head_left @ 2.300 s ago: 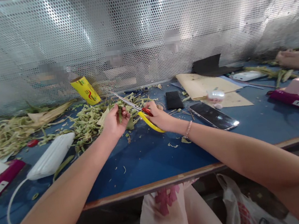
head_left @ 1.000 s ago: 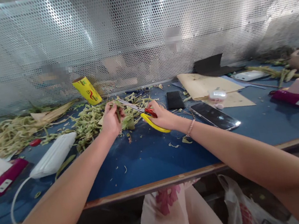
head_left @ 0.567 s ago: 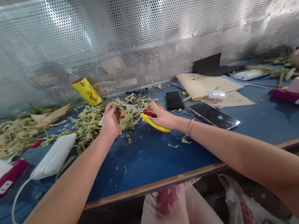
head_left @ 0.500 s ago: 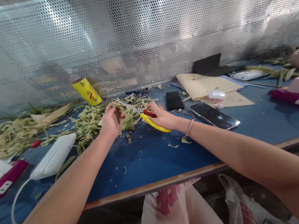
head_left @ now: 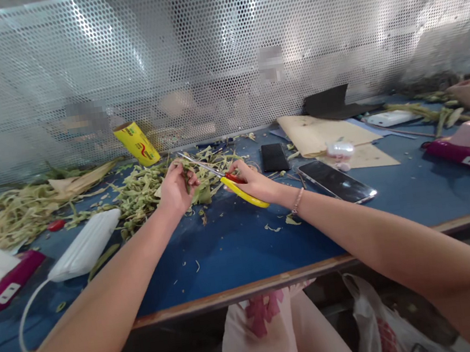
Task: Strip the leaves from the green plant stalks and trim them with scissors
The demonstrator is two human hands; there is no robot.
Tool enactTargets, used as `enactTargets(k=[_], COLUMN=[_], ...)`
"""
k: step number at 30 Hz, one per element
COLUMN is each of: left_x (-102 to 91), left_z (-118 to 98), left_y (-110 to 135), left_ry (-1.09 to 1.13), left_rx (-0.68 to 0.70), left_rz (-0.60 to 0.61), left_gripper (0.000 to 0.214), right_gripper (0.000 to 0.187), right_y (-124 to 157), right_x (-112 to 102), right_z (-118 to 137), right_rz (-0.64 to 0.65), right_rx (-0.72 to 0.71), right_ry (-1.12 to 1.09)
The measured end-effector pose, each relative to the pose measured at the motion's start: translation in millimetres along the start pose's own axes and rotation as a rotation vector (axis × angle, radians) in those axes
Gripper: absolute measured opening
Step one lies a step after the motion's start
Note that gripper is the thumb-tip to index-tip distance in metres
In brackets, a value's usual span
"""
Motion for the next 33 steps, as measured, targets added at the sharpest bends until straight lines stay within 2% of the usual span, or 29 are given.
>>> enactTargets(k=[5, 12, 15, 18, 20, 25, 29, 33], left_x=[-2.4, 0.2, 0.2, 0.2, 0.3, 1.5, 3.0, 3.0], left_z=[2, 0, 0, 1, 1, 1, 1, 1], left_y=[0, 1, 2, 1, 1, 1, 1, 1], left_ry=[-0.007, -0.014, -0.010, -0.019, -0.029, -0.037, -0.035, -0.043], left_rx=[-0.010, -0.001, -0.004, -0.002, 0.001, 0.014, 0.029, 0.041], left_rz=[-0.033, -0.005, -0.007, -0.004, -0.001, 0.012, 0.030, 0.039], left_gripper=[0.012, 0.014, 0.014, 0.013, 0.014, 0.018, 0.016, 0.014], right_gripper=[0.024, 0.018, 0.021, 0.028, 0.034, 0.050, 0.044, 0.041], right_y=[3, 2, 1, 0, 2, 5, 5, 5], right_x=[6, 4, -1, -10, -13, -18, -19, -21], right_z=[-1, -1, 2, 10, 15, 21, 27, 29], right_rz=[0.058, 0.122, 0.110, 0.034, -0.001, -0.047, -0.012, 0.015], right_rx=[0.133, 0.093, -0.001, -0.110, -0.127, -0.132, -0.206, -0.222], right_ry=[-0.190, -0.200, -0.010, 0.276, 0.395, 0.578, 0.702, 0.762])
Point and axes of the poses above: each hand's wrist, its own y-axis away from the middle knuckle, its own x-axis out of the palm, z = x × y, the point moved 9 cm from there along -y, towards the middle knuckle, and after that the axes turned 7 degrees about -z, right-handed, at the moved point
